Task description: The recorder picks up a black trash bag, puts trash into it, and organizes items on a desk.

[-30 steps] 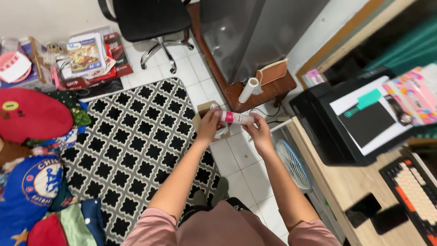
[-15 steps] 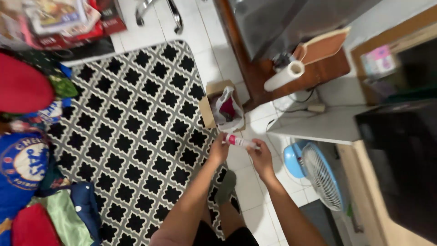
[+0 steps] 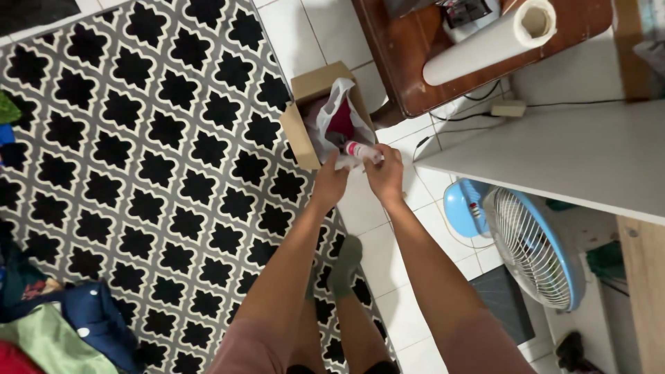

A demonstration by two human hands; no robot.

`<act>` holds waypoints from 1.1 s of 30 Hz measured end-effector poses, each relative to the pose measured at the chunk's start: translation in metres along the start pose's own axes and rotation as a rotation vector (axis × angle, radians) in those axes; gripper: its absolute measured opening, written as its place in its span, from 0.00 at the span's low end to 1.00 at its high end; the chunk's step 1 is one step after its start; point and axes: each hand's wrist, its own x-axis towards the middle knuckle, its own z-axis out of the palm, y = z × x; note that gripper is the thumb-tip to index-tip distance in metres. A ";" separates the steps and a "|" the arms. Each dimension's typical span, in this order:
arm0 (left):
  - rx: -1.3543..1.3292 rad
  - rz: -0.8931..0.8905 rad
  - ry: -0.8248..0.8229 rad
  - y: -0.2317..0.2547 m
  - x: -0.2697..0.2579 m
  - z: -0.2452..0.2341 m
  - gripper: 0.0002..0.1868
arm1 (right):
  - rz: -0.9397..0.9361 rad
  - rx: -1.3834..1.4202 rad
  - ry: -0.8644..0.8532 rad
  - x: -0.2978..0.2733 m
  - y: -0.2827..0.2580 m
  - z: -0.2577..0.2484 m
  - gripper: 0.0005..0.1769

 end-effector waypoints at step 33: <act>0.932 0.177 -0.251 0.036 0.099 -0.019 0.24 | 0.002 -0.721 -0.664 0.002 0.043 0.016 0.15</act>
